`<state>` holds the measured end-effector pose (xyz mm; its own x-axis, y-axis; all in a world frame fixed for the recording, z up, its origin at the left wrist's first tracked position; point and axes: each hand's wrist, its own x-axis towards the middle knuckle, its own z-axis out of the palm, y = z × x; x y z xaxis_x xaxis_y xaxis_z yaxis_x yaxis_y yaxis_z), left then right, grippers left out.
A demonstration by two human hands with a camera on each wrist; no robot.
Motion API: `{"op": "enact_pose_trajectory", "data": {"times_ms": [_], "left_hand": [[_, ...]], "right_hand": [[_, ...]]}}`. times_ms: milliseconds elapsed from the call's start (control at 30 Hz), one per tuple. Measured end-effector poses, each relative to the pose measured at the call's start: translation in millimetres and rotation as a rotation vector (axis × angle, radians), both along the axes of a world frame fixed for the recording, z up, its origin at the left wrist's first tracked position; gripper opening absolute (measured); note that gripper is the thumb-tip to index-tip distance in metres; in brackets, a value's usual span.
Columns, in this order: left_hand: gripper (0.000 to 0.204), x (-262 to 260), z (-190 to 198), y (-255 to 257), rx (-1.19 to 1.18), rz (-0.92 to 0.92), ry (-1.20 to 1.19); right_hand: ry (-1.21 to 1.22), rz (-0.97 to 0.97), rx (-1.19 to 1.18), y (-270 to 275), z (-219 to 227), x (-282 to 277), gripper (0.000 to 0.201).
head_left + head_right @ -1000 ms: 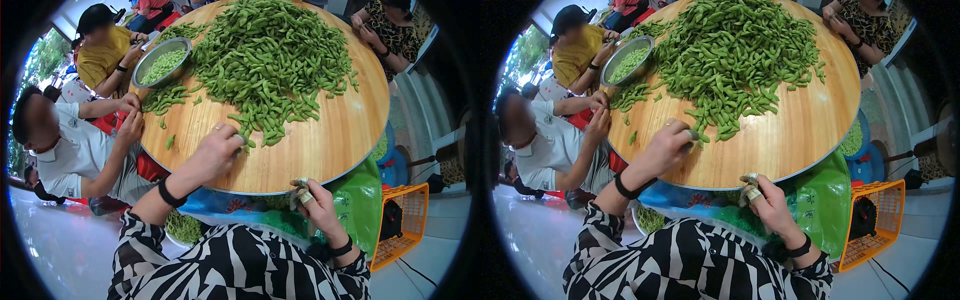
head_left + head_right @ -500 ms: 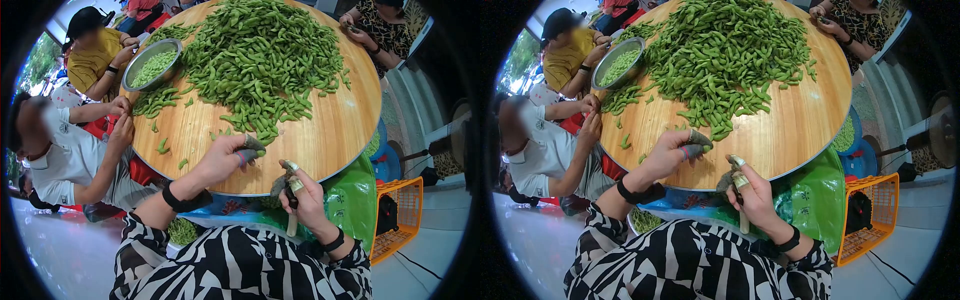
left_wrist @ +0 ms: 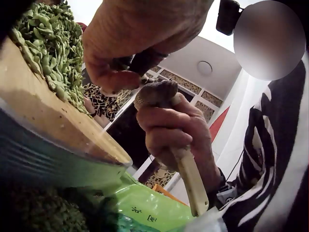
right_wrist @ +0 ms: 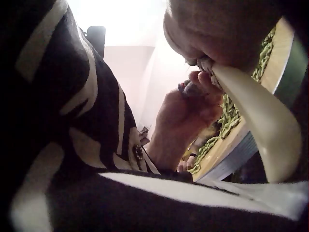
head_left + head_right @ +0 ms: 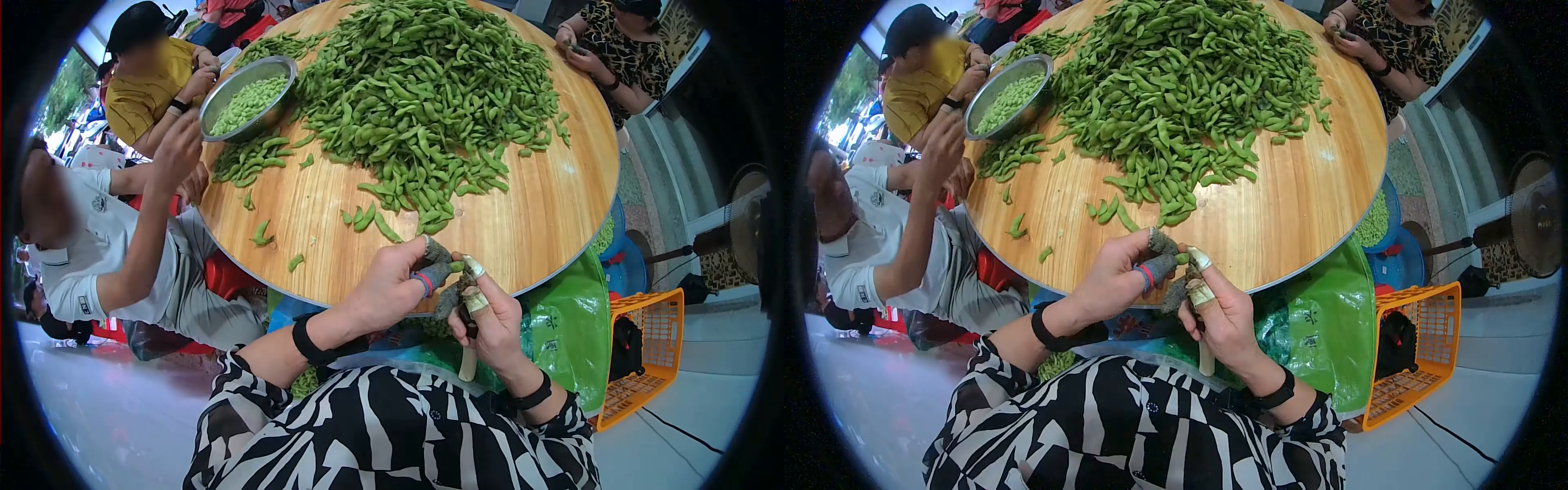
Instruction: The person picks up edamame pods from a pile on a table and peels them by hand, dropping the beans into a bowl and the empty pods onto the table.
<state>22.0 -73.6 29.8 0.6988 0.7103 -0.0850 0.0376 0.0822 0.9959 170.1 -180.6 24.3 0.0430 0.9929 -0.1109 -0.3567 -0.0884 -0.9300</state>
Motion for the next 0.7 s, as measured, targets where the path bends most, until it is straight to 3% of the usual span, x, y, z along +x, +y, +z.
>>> {"op": "enact_pose_trajectory", "data": {"times_ms": [167, 400, 500, 567, 700], "left_hand": [[0.02, -3.5, 3.3, -1.6, 0.223, 0.0, 0.086], [0.017, 0.4, -6.8, -5.4, 0.217, 0.055, -0.005], [0.017, 3.9, -5.8, -1.4, 0.028, 0.035, -0.1], [0.017, 3.9, -3.0, 2.4, -0.233, -0.05, -0.074], [0.016, 9.1, -3.7, 1.4, -0.429, -0.093, -0.185]], "right_hand": [[-0.024, 0.011, 0.007, -0.4, -0.9, 2.2, 0.042], [-0.032, -0.025, 0.001, 0.9, -4.8, 5.0, 0.036], [0.01, 0.0, 0.007, 3.5, -6.9, 13.5, 0.036], [0.045, 0.042, 0.025, 4.4, -6.6, 21.7, 0.035], [0.175, 0.089, -0.005, -0.6, -1.0, 30.3, 0.036]]}}
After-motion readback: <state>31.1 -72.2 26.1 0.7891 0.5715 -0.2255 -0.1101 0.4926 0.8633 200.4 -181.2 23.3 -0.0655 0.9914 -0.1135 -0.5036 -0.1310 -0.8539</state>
